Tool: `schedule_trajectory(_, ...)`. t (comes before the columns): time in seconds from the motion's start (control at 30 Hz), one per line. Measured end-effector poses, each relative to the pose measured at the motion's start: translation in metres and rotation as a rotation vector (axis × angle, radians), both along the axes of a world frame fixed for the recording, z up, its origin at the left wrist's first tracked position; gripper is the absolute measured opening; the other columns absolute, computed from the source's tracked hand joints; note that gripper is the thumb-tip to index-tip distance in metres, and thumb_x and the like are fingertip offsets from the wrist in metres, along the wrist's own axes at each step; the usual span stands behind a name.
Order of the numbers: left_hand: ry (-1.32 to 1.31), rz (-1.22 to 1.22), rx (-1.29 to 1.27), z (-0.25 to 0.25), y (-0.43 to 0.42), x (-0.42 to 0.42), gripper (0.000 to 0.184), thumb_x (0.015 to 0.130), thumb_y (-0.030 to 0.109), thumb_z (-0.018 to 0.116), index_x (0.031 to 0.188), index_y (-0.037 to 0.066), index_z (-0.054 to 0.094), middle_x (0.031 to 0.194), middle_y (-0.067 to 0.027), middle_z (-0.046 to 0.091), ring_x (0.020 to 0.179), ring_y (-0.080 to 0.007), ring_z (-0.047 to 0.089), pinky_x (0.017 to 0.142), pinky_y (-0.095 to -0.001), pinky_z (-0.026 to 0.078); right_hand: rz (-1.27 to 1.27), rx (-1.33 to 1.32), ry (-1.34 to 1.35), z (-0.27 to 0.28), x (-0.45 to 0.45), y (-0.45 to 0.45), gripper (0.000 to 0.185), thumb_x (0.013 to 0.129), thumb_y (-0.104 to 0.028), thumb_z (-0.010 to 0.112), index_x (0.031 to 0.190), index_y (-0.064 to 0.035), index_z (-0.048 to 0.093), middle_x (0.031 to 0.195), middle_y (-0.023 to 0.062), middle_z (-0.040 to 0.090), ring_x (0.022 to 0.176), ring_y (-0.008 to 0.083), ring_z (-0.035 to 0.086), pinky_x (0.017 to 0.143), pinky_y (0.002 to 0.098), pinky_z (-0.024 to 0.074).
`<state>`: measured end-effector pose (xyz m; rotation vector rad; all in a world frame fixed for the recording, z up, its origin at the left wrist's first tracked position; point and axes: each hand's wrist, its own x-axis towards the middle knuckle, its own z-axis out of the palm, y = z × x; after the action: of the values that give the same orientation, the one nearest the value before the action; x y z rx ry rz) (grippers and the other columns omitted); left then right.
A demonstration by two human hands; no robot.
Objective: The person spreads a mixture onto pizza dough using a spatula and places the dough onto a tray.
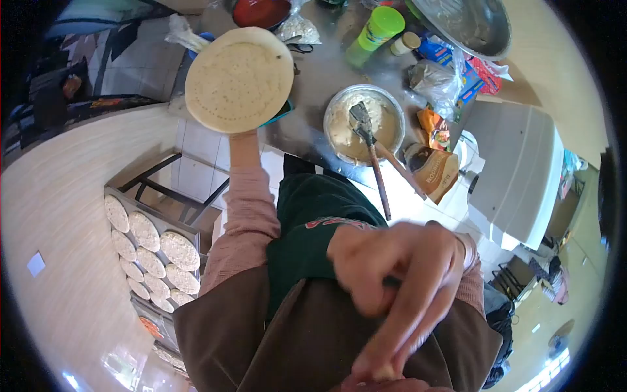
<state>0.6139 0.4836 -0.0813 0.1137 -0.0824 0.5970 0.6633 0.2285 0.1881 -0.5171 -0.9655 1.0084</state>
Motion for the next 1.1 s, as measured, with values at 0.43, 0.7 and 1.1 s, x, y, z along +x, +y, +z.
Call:
schedule_trajectory(0.43,-0.017,0.001,-0.032,0.047,-0.169,-0.077,0.072,0.091,0.060,0.038,0.147,0.016,0.030,0.153,-0.0098,0.028,0.141,-0.0346,0.025,0.115,-0.0544,0.020,0.305,0.021,0.101,0.022,-0.027,-0.019,0.018,0.076,-0.019,0.077,0.088,-0.0056,0.076,0.071,-0.0020,0.044,0.067,0.0172,0.042,0.061,0.0312,0.0304)
schedule_trajectory(0.7,-0.036,0.001,-0.126,0.027,-0.088,-0.151,0.071,0.092,0.060,0.036,0.147,0.016,0.030,0.154,-0.0095,0.027,0.141,-0.0344,0.025,0.115,-0.0543,0.020,0.163,-0.007,-0.057,-0.001,-0.035,-0.040,0.027,0.065,-0.023,0.085,0.084,-0.0056,0.077,0.073,0.0018,0.049,0.071,0.0179,0.044,0.058,0.0311,0.0295)
schedule_trajectory(1.1,-0.134,-0.098,-0.149,0.000,-0.100,-0.099,0.070,0.093,0.060,0.034,0.148,0.017,0.028,0.154,-0.0085,0.027,0.142,-0.0333,0.024,0.115,-0.0532,0.020,-0.504,-1.278,-1.445,-0.220,-0.037,-0.095,0.045,0.082,-0.017,0.061,0.120,0.0008,0.045,0.119,0.0260,0.054,0.094,0.0431,0.062,0.078,0.0505,0.0508)
